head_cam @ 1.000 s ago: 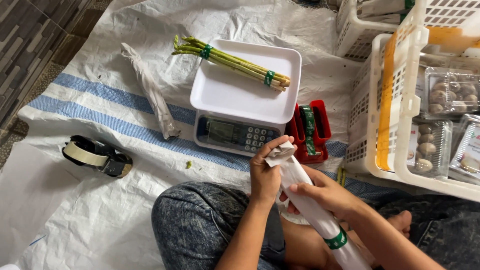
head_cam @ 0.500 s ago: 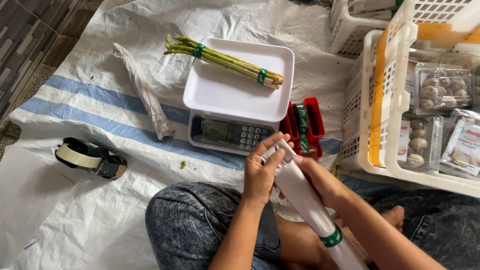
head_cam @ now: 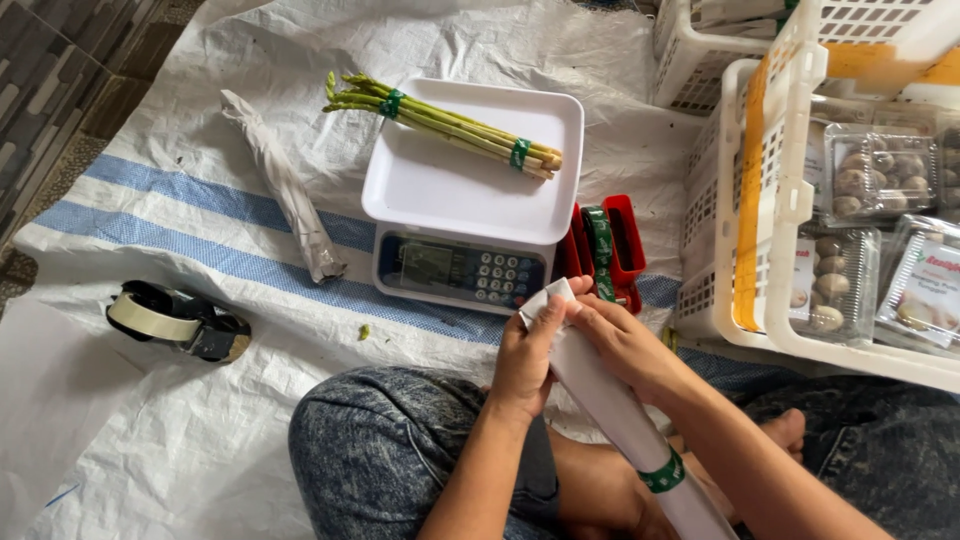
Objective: Wrapping individual bundles of asparagus in white paper and securing them with green adhesive tape.
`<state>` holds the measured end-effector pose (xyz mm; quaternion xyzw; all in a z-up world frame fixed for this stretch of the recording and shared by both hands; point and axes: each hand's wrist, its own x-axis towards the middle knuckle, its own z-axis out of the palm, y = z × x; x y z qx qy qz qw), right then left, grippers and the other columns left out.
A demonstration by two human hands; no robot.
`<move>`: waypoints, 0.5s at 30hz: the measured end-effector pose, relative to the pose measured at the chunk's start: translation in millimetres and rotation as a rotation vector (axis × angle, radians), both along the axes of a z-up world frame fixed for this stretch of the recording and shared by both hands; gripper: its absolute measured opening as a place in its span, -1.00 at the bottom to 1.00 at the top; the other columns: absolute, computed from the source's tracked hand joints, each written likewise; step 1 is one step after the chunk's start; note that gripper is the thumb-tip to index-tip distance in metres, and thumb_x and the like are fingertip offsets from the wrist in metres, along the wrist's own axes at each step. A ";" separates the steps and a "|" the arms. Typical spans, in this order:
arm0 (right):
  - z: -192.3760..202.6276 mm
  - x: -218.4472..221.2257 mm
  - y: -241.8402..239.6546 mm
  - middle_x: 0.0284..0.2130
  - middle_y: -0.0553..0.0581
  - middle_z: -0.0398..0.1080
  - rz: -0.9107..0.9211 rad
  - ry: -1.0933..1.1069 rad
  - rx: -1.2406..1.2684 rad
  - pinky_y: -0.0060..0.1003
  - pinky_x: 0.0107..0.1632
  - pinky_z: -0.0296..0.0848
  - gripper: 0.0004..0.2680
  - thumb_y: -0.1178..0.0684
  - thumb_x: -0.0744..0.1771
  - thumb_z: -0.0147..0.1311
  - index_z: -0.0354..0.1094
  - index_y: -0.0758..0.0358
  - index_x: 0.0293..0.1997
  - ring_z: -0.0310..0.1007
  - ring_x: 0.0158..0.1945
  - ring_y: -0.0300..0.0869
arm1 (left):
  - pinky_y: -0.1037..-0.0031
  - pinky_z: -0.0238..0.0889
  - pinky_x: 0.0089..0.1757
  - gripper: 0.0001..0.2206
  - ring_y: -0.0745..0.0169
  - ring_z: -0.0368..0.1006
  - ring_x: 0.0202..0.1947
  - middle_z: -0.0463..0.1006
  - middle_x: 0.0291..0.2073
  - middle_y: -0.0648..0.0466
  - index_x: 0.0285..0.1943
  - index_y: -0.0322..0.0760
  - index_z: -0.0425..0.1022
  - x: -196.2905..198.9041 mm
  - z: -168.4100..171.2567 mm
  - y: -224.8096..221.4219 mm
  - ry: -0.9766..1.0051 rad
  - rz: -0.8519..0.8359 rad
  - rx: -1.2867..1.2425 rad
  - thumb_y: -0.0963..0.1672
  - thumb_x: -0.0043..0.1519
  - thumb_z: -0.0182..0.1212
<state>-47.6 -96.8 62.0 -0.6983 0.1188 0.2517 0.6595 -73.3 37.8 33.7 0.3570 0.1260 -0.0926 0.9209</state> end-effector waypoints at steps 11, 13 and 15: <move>29.4 -6.8 14.7 -0.66 0.32 0.44 0.011 0.224 0.178 0.01 -0.55 0.57 -0.74 -0.01 0.29 0.23 0.44 0.49 -0.41 0.55 -0.62 0.03 | 0.46 0.57 -0.22 -0.57 0.05 0.61 -0.01 0.61 0.08 -0.19 0.28 -0.34 0.51 4.4 6.9 9.8 -0.022 -0.145 0.089 0.00 0.32 0.18; 31.0 -6.4 15.4 -0.67 0.32 0.44 0.012 0.218 0.180 0.01 -0.55 0.57 -0.74 -0.01 0.29 0.24 0.43 0.50 -0.41 0.55 -0.62 0.03 | 0.48 0.56 -0.30 -0.58 0.06 0.63 -0.08 0.61 0.07 -0.21 0.27 -0.34 0.52 6.2 4.1 9.8 -0.024 -0.147 0.092 0.00 0.33 0.16; 31.4 -5.3 15.5 -0.67 0.33 0.44 0.014 0.212 0.182 0.01 -0.55 0.57 -0.74 0.00 0.29 0.24 0.43 0.51 -0.42 0.55 -0.62 0.03 | 0.51 0.55 -0.38 -0.59 0.06 0.65 -0.14 0.62 0.06 -0.22 0.27 -0.34 0.53 5.9 3.4 10.4 -0.026 -0.148 0.094 0.00 0.34 0.15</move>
